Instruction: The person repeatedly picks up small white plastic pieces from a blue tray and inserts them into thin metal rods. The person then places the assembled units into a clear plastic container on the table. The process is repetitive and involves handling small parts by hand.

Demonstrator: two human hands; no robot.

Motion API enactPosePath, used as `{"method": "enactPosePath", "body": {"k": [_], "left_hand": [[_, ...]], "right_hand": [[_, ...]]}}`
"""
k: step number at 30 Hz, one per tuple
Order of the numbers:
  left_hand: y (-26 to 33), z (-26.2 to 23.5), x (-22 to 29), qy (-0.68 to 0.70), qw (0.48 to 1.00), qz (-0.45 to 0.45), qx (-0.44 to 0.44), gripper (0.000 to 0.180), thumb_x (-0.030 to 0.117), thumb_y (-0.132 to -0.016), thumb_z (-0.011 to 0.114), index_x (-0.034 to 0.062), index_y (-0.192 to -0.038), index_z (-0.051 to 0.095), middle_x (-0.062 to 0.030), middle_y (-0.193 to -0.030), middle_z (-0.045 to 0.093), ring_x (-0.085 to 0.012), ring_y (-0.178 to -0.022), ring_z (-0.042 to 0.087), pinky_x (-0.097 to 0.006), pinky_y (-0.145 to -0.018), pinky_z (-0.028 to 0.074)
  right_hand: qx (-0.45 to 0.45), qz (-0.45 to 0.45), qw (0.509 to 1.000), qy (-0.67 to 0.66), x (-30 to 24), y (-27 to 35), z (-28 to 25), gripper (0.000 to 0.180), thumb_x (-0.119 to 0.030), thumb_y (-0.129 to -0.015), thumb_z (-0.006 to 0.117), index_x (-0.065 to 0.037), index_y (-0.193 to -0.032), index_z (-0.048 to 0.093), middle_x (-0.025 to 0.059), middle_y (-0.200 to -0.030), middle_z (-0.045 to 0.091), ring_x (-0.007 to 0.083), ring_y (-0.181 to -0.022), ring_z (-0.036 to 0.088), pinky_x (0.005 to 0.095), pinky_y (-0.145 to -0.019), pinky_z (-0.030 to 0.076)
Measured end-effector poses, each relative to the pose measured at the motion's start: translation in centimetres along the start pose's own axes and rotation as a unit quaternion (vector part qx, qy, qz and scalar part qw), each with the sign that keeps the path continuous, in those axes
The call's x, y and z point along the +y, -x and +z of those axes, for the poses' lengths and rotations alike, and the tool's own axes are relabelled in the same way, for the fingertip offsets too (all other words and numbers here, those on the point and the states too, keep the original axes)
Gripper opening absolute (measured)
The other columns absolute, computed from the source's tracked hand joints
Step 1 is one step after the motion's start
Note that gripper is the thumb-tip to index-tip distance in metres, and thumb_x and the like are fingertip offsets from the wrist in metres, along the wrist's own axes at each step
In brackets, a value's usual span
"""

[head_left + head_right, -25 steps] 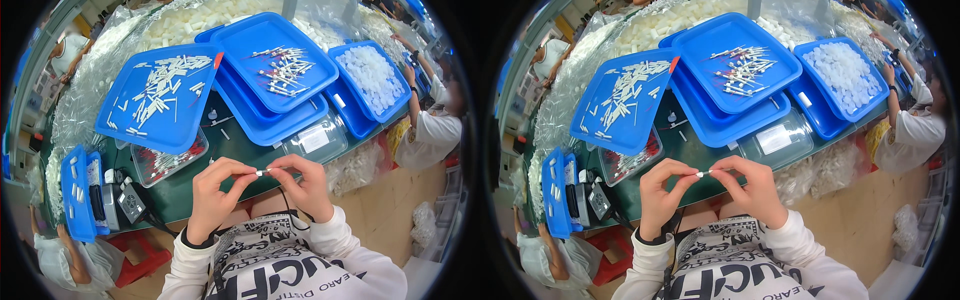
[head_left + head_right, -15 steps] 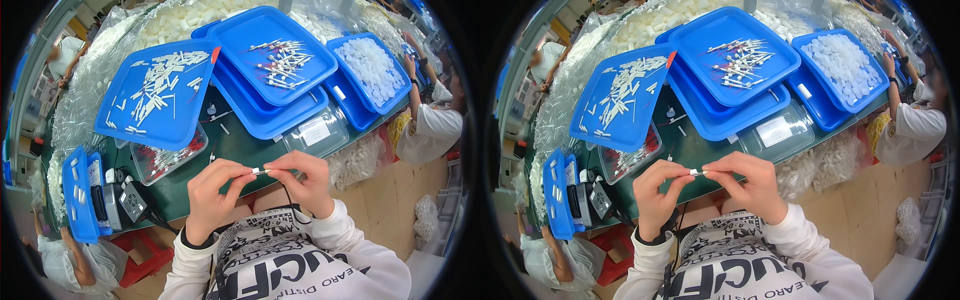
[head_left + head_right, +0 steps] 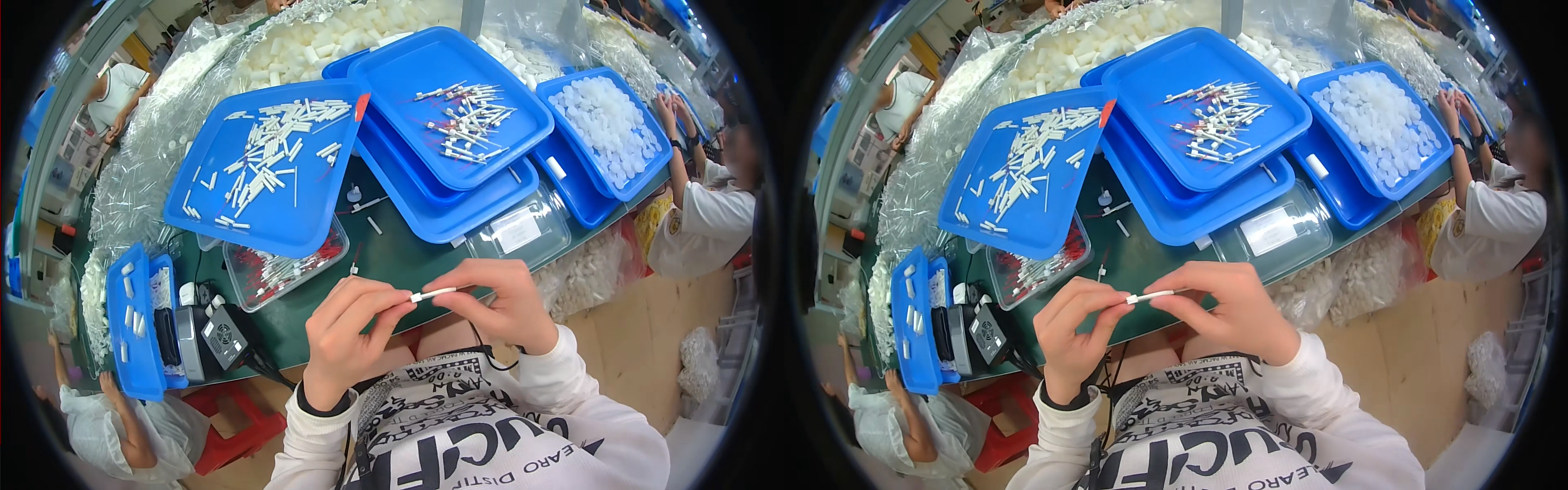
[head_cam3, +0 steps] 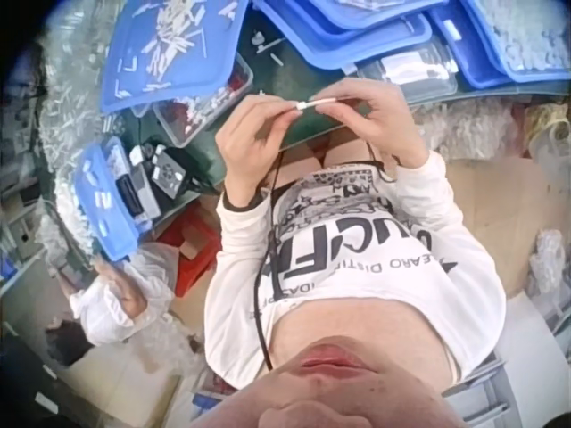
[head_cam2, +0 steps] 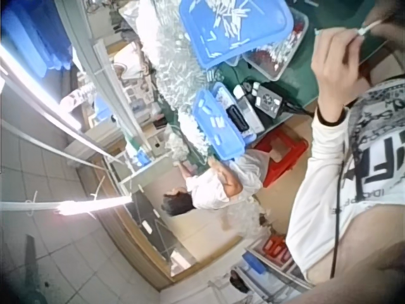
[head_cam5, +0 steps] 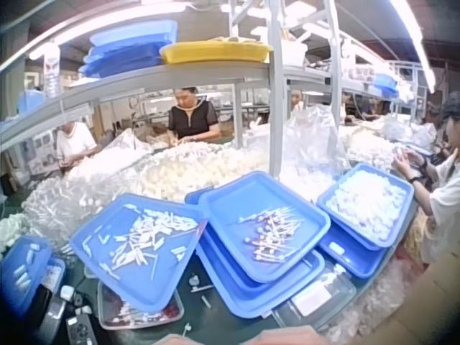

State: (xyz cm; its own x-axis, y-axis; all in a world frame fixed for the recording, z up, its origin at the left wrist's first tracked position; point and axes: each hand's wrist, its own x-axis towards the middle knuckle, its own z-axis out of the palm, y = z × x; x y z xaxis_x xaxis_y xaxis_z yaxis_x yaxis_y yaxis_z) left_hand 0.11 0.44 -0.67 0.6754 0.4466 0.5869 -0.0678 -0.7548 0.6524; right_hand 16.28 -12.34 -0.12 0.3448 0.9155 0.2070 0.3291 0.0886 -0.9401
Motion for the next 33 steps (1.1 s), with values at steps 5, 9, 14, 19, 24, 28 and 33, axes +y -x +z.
{"method": "enactPosePath", "body": {"k": [5, 9, 14, 19, 24, 28, 33], "left_hand": [[-0.7, -1.8, -0.8, -0.069, 0.997, -0.039, 0.027, 0.019, -0.002, -0.074, 0.074, 0.0, -0.092, 0.067, -0.0107, -0.088, 0.068, -0.0224, -0.078, 0.064, -0.031, -0.07, 0.05], [0.5, -5.6, -2.8, -0.185, 0.963, -0.161, 0.114, 0.013, -0.001, -0.077, 0.071, 0.0004, -0.089, 0.066, -0.0118, -0.083, 0.064, -0.0252, -0.073, 0.063, -0.034, -0.066, 0.049], [1.7, -7.8, -5.9, -0.232, 0.945, -0.218, 0.079, 0.008, -0.001, -0.077, 0.069, -0.0017, -0.084, 0.066, -0.0125, -0.078, 0.063, -0.0274, -0.072, 0.063, -0.036, -0.064, 0.048], [2.2, -7.0, -7.4, -0.271, 0.93, -0.248, 0.024, 0.009, 0.003, -0.073, 0.071, 0.0001, -0.082, 0.07, -0.014, -0.079, 0.064, -0.0313, -0.075, 0.061, -0.041, -0.071, 0.048], [1.9, -7.0, -8.0, -0.311, 0.928, -0.204, 0.014, 0.012, 0.0, -0.07, 0.073, -0.0014, -0.081, 0.07, -0.0139, -0.075, 0.062, -0.0263, -0.065, 0.061, -0.034, -0.062, 0.049], [1.8, -7.1, -7.4, -0.308, 0.928, -0.21, 0.012, 0.011, 0.003, -0.069, 0.074, 0.0001, -0.08, 0.07, -0.0129, -0.073, 0.061, -0.0277, -0.069, 0.06, -0.036, -0.064, 0.048], [1.4, -7.5, -6.7, -0.344, 0.911, -0.221, -0.049, 0.01, 0.013, -0.069, 0.075, 0.0082, -0.078, 0.074, -0.0075, -0.078, 0.066, -0.0273, -0.079, 0.06, -0.04, -0.073, 0.045]], "right_hand": [[-0.028, -0.063, 0.994, 0.089, -0.1, -3.7, -0.7, 0.013, -0.013, -0.084, 0.071, -0.002, -0.09, 0.071, 0.0091, -0.078, 0.068, 0.0175, -0.063, 0.064, 0.0273, -0.057, 0.049], [0.072, -0.032, 0.973, 0.219, 1.2, -9.0, -5.6, 0.018, -0.018, -0.085, 0.069, -0.002, -0.089, 0.072, 0.0097, -0.078, 0.07, 0.018, -0.062, 0.064, 0.0291, -0.059, 0.049], [-0.004, 0.093, 0.874, 0.477, 4.1, -16.6, -10.7, 0.023, -0.023, -0.073, 0.075, -0.008, -0.09, 0.074, 0.0136, -0.086, 0.071, 0.0281, -0.082, 0.068, 0.0363, -0.073, 0.053], [0.025, 0.042, 0.716, 0.696, 1.0, -20.3, -5.5, 0.032, -0.021, -0.068, 0.076, -0.011, -0.098, 0.071, 0.0114, -0.099, 0.069, 0.0295, -0.091, 0.068, 0.0408, -0.076, 0.055], [-0.097, -0.182, 0.856, 0.473, -1.1, -22.4, 4.6, 0.019, -0.019, -0.073, 0.067, -0.007, -0.087, 0.071, 0.0159, -0.086, 0.069, 0.0338, -0.087, 0.068, 0.0451, -0.075, 0.054], [-0.211, -0.164, 0.878, 0.398, -1.8, -24.1, 11.3, 0.018, -0.013, -0.076, 0.066, -0.013, -0.093, 0.072, 0.0113, -0.097, 0.07, 0.0305, -0.096, 0.065, 0.0417, -0.082, 0.051], [-0.163, -0.116, 0.873, 0.445, -0.5, -24.6, 13.8, 0.019, -0.006, -0.076, 0.065, -0.013, -0.092, 0.072, 0.0129, -0.099, 0.069, 0.0306, -0.09, 0.068, 0.0401, -0.078, 0.054]]}}
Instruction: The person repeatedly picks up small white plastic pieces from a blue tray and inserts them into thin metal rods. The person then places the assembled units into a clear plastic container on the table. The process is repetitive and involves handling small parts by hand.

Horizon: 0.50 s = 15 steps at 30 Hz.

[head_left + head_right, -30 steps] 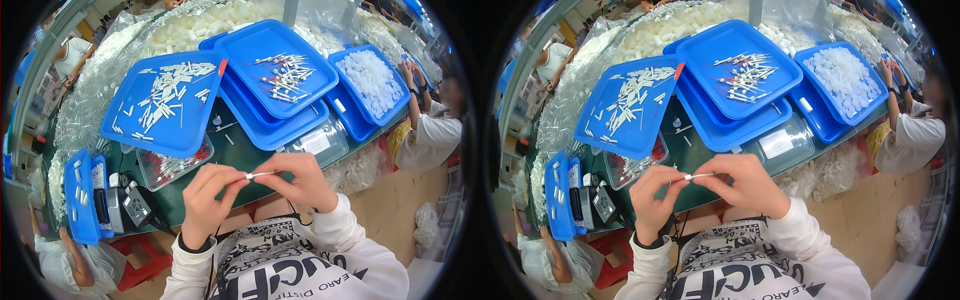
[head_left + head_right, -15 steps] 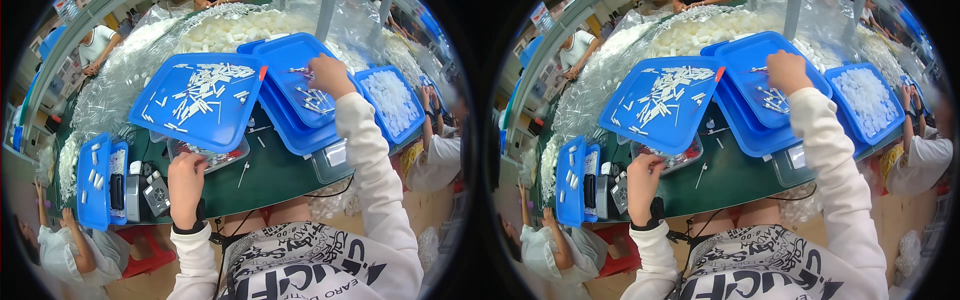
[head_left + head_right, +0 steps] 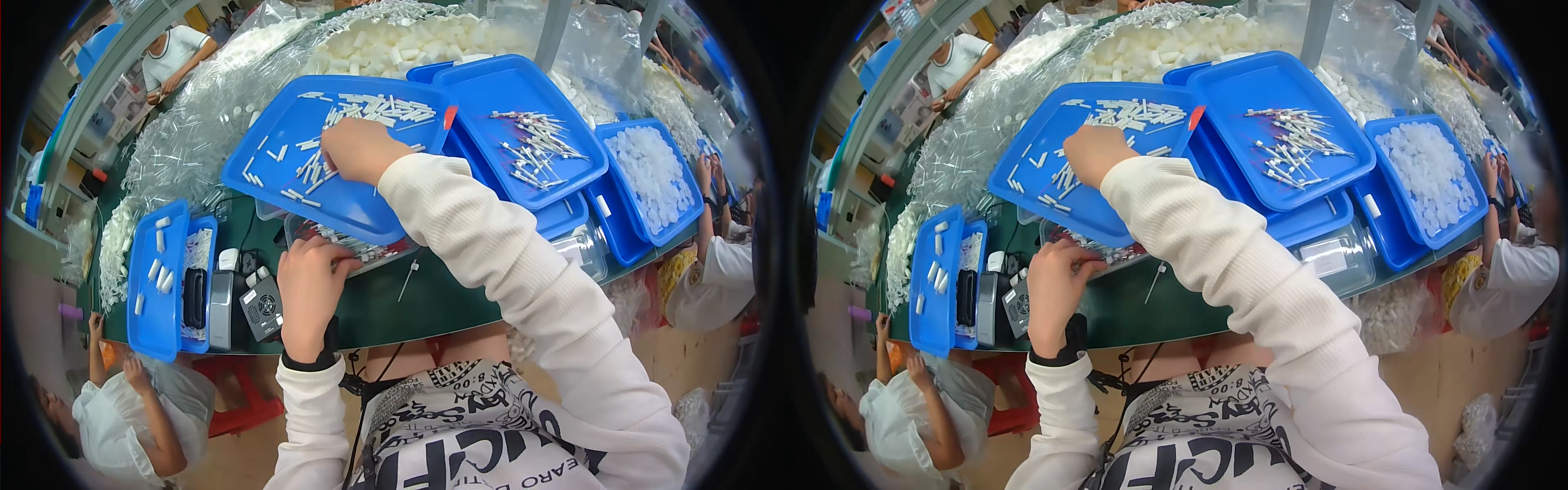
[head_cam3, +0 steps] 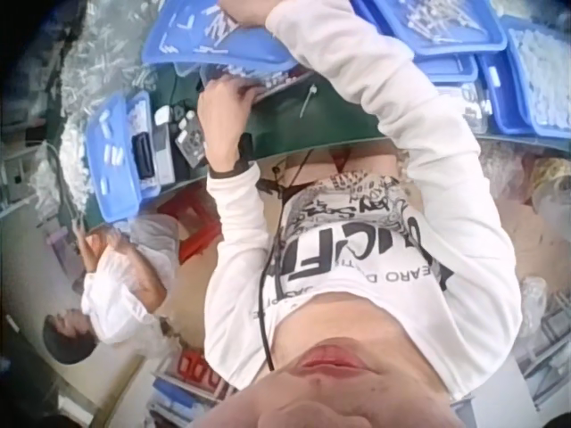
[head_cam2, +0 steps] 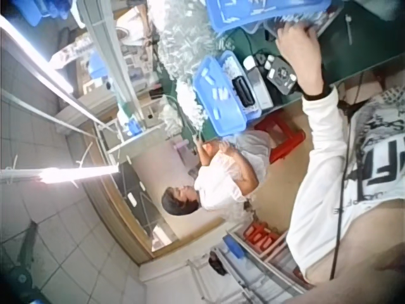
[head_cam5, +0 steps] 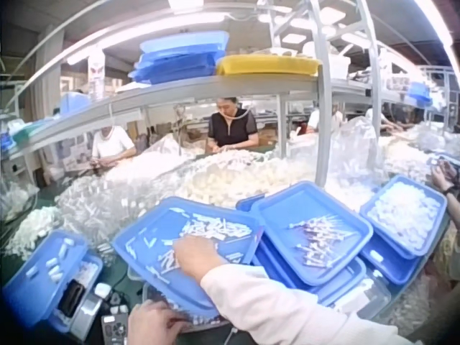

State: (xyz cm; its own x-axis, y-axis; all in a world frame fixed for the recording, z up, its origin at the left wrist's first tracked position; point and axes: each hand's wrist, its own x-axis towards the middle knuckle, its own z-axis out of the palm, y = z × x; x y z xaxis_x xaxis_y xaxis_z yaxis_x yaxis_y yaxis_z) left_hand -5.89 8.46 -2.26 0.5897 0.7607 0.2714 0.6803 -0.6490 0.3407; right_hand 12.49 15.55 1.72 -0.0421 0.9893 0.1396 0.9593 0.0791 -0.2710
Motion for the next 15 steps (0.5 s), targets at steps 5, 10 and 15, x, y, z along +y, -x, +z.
{"method": "enactPosePath", "body": {"k": [5, 10, 15], "left_hand": [[-0.4, 0.8, -0.2, 0.011, 0.999, 0.03, 0.015, 0.01, 0.014, -0.069, 0.074, 0.0088, -0.078, 0.074, -0.0062, -0.08, 0.066, -0.0271, -0.08, 0.06, -0.039, -0.074, 0.045], [-0.5, 0.9, 0.3, 0.015, 0.999, 0.04, 0.03, 0.01, 0.008, -0.071, 0.072, 0.0039, -0.08, 0.07, -0.0092, -0.078, 0.064, -0.0285, -0.079, 0.059, -0.039, -0.071, 0.046], [-0.2, 0.3, 0.7, 0.019, 0.999, 0.023, 0.028, 0.01, 0.008, -0.075, 0.07, 0.0069, -0.084, 0.065, -0.0062, -0.08, 0.064, -0.0271, -0.082, 0.06, -0.039, -0.073, 0.043]], "right_hand": [[0.02, 0.016, 0.998, 0.05, 0.3, 1.4, 0.0, 0.019, -0.004, -0.075, 0.063, -0.01, -0.091, 0.071, 0.0125, -0.096, 0.069, 0.0308, -0.086, 0.068, 0.041, -0.074, 0.054], [0.032, 0.0, 0.999, 0.028, 2.7, 3.1, -0.5, 0.019, -0.008, -0.074, 0.065, -0.008, -0.093, 0.07, 0.0125, -0.094, 0.07, 0.0304, -0.088, 0.068, 0.0421, -0.073, 0.053], [0.068, 0.016, 0.998, 0.003, 4.4, 3.6, 0.7, 0.02, -0.013, -0.071, 0.069, -0.007, -0.091, 0.071, 0.0141, -0.094, 0.07, 0.0307, -0.09, 0.069, 0.0413, -0.074, 0.054]]}}
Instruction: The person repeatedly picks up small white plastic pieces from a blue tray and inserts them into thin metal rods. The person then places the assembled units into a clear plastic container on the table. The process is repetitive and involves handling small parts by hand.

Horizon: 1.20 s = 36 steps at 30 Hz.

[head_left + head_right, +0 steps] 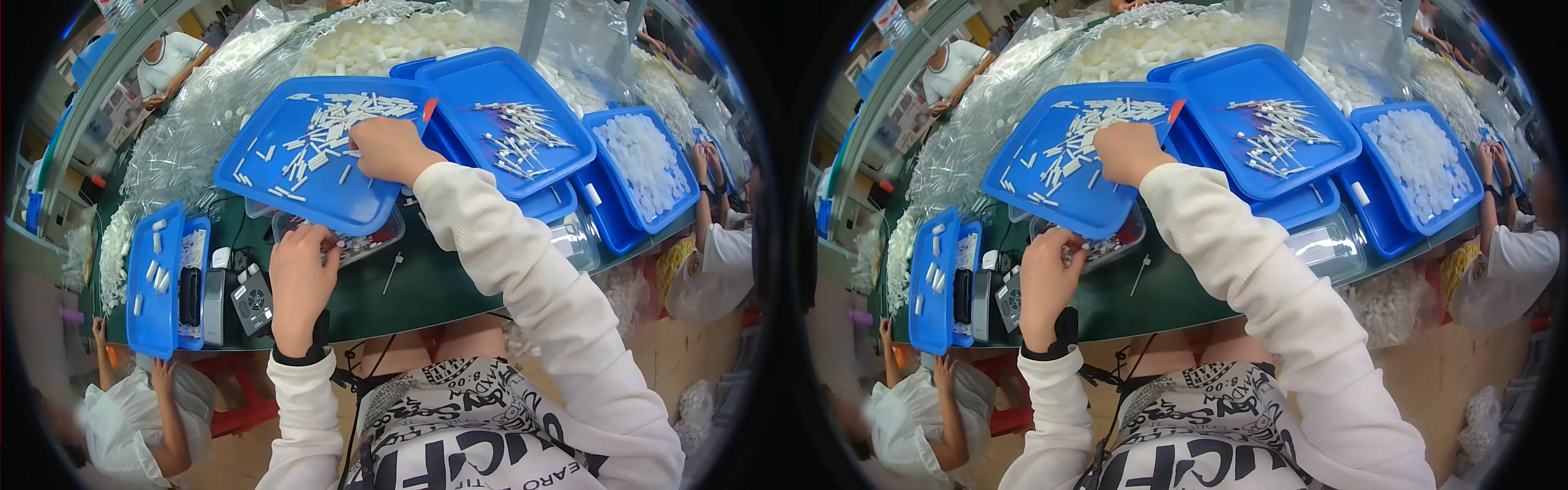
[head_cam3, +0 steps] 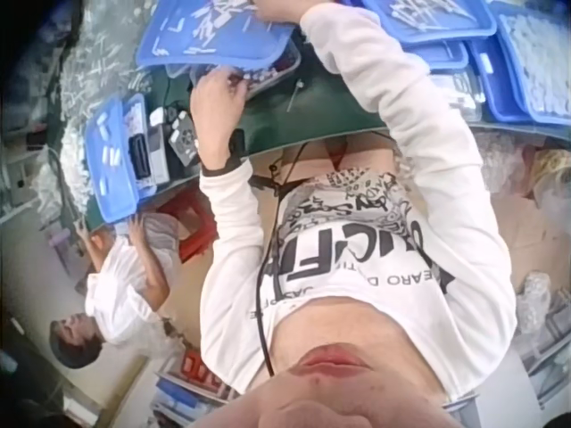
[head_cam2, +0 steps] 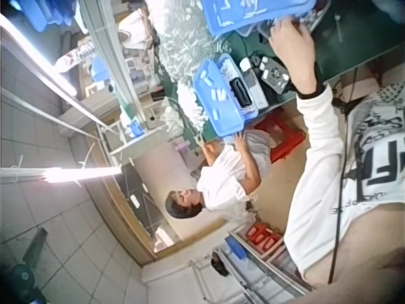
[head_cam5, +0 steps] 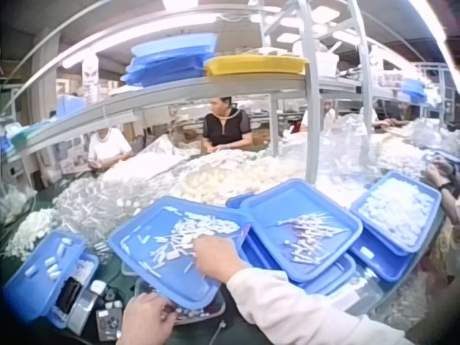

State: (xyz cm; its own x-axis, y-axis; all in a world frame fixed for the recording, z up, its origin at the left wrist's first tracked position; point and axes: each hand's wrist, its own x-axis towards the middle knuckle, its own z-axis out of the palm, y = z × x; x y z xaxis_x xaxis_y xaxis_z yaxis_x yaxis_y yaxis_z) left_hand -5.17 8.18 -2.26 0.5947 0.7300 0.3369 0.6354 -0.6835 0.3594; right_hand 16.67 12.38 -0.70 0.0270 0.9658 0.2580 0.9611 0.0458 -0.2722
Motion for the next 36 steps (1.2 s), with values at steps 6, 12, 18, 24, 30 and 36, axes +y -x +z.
{"method": "enactPosePath", "body": {"k": [6, 12, 18, 24, 30, 36], "left_hand": [[1.0, -0.9, 0.9, 0.066, 0.996, -0.002, 0.052, 0.011, 0.007, -0.077, 0.07, 0.0068, -0.088, 0.066, -0.0068, -0.082, 0.064, -0.0267, -0.081, 0.058, -0.038, -0.074, 0.043], [1.9, -1.1, 1.2, 0.14, 0.984, -0.027, 0.11, 0.011, 0.004, -0.077, 0.072, 0.0053, -0.088, 0.069, -0.0075, -0.083, 0.067, -0.0232, -0.08, 0.061, -0.032, -0.072, 0.047], [2.3, -1.4, 0.3, 0.26, 0.955, -0.118, 0.083, 0.011, -0.002, -0.08, 0.07, -0.004, -0.091, 0.067, -0.0068, -0.081, 0.067, -0.011, -0.075, 0.062, -0.023, -0.069, 0.047], [2.5, -2.0, 0.9, 0.432, 0.882, -0.185, 0.039, 0.012, -0.005, -0.078, 0.071, -0.0032, -0.089, 0.067, -0.0054, -0.082, 0.068, -0.01, -0.075, 0.063, -0.021, -0.07, 0.048], [3.0, -2.5, 1.6, 0.514, 0.841, -0.171, -0.004, 0.015, -0.009, -0.076, 0.07, -0.0036, -0.09, 0.066, -0.0056, -0.085, 0.066, -0.0106, -0.079, 0.063, -0.021, -0.071, 0.048], [2.2, -2.8, 4.9, 0.535, 0.836, -0.098, -0.075, 0.018, -0.011, -0.075, 0.069, -0.0044, -0.091, 0.067, -0.0096, -0.094, 0.064, -0.0161, -0.089, 0.064, -0.027, -0.081, 0.051]], "right_hand": [[0.018, 0.019, 1.0, 0.007, 0.5, 1.0, 0.7, 0.019, -0.009, -0.072, 0.065, -0.009, -0.091, 0.071, 0.0127, -0.093, 0.07, 0.0303, -0.097, 0.064, 0.0424, -0.083, 0.049], [0.035, 0.02, 0.997, 0.067, 0.3, 0.9, 0.6, 0.023, -0.007, -0.071, 0.065, -0.015, -0.091, 0.072, 0.0085, -0.09, 0.07, 0.0284, -0.095, 0.06, 0.0394, -0.086, 0.041], [0.017, 0.034, 0.999, -0.014, 0.8, 1.1, 0.2, 0.018, -0.008, -0.071, 0.067, -0.013, -0.087, 0.073, 0.0084, -0.09, 0.07, 0.0289, -0.093, 0.061, 0.0408, -0.085, 0.043], [0.074, 0.037, 0.995, -0.06, 0.7, 1.7, -0.1, 0.014, -0.011, -0.074, 0.067, -0.015, -0.086, 0.076, 0.0064, -0.084, 0.071, 0.0271, -0.089, 0.063, 0.0409, -0.082, 0.047], [0.143, -0.028, 0.945, -0.294, -2.1, 5.6, -3.6, 0.014, -0.014, -0.081, 0.066, -0.009, -0.091, 0.074, 0.0095, -0.084, 0.071, 0.0251, -0.078, 0.068, 0.0343, -0.072, 0.052], [0.045, -0.011, 0.918, -0.393, -4.3, 15.1, -5.7, 0.015, -0.007, -0.082, 0.068, -0.005, -0.096, 0.071, 0.0098, -0.084, 0.07, 0.0236, -0.076, 0.069, 0.0295, -0.067, 0.053]]}}
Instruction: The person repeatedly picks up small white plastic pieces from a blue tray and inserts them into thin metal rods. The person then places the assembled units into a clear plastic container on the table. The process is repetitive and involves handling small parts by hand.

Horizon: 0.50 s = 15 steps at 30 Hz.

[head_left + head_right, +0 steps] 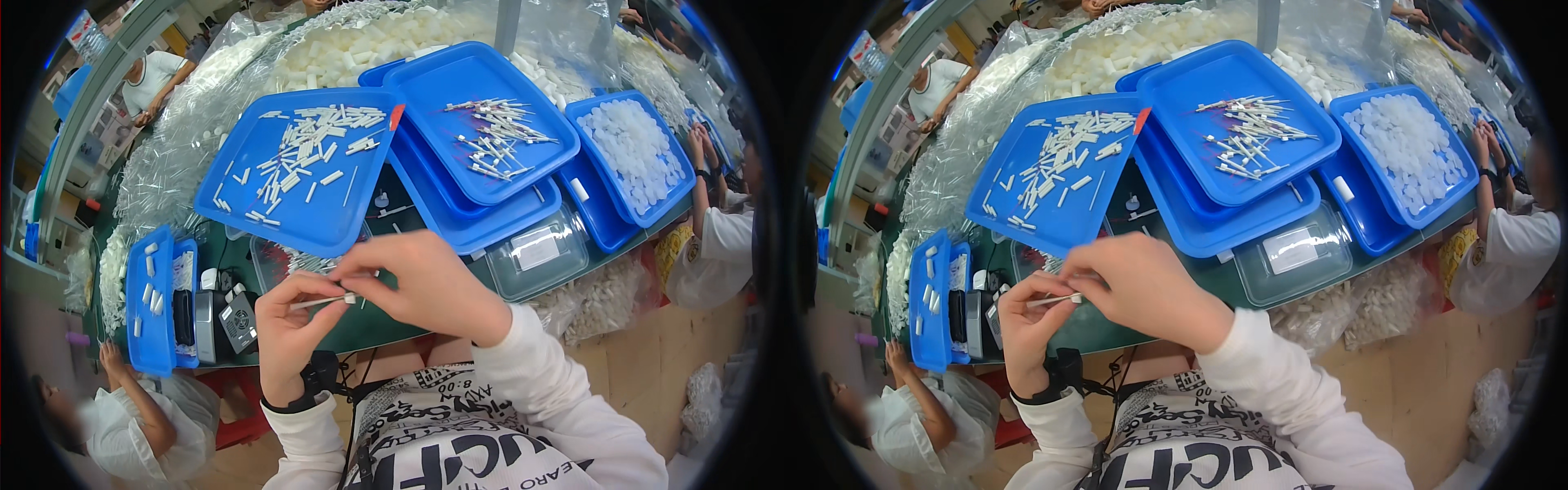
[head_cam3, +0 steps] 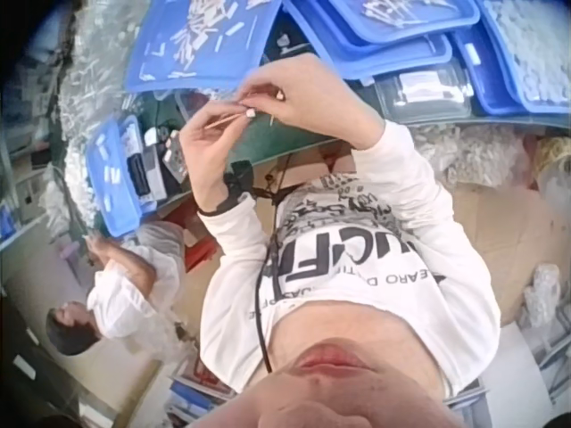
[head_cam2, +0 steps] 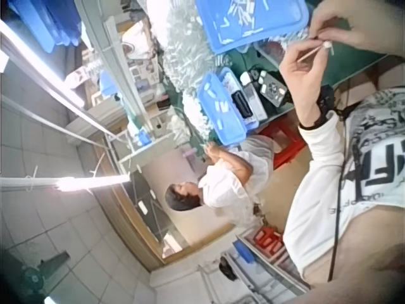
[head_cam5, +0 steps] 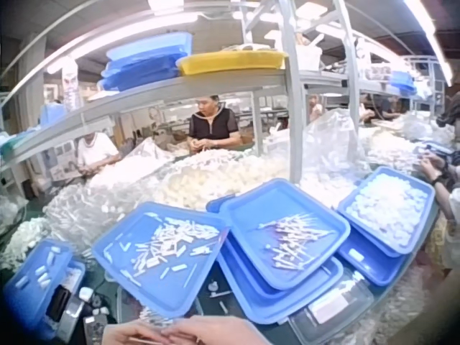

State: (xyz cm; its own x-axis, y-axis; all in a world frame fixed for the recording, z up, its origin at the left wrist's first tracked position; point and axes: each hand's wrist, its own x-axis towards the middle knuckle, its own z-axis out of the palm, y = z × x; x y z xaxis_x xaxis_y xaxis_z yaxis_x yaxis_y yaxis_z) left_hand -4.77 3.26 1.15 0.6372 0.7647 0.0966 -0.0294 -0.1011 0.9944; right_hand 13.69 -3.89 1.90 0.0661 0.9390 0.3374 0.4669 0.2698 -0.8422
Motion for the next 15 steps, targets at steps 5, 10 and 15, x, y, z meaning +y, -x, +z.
{"method": "enactPosePath", "body": {"k": [5, 10, 15], "left_hand": [[-0.7, 1.6, -0.2, 0.051, 0.996, -0.034, -0.068, 0.017, -0.012, -0.076, 0.069, -0.0063, -0.091, 0.067, -0.0124, -0.097, 0.064, -0.0193, -0.092, 0.064, -0.033, -0.085, 0.054], [-1.2, 2.3, -1.0, 0.1, 0.987, -0.052, -0.112, 0.014, -0.009, -0.081, 0.066, -0.0059, -0.094, 0.067, -0.0145, -0.101, 0.066, -0.0189, -0.095, 0.064, -0.031, -0.085, 0.052], [-0.6, 4.2, -0.1, 0.098, 0.987, -0.068, -0.109, 0.021, -0.003, -0.091, 0.057, -0.0067, -0.11, 0.064, -0.0119, -0.101, 0.064, -0.0163, -0.091, 0.063, -0.027, -0.082, 0.05]], "right_hand": [[0.055, 0.069, 0.992, -0.093, 0.1, 3.5, -0.8, 0.015, -0.005, -0.084, 0.068, -0.003, -0.098, 0.071, 0.0093, -0.087, 0.071, 0.0183, -0.079, 0.071, 0.0265, -0.069, 0.052], [0.114, 0.131, 0.978, -0.116, 0.1, 5.9, -0.2, 0.013, -0.007, -0.084, 0.068, -0.002, -0.096, 0.068, 0.0106, -0.085, 0.071, 0.0202, -0.075, 0.071, 0.0264, -0.069, 0.053], [0.179, 0.085, 0.976, -0.085, 1.2, 6.2, -2.0, 0.012, -0.005, -0.083, 0.069, 0.0, -0.095, 0.068, 0.0091, -0.085, 0.071, 0.0168, -0.077, 0.07, 0.0267, -0.07, 0.053]]}}
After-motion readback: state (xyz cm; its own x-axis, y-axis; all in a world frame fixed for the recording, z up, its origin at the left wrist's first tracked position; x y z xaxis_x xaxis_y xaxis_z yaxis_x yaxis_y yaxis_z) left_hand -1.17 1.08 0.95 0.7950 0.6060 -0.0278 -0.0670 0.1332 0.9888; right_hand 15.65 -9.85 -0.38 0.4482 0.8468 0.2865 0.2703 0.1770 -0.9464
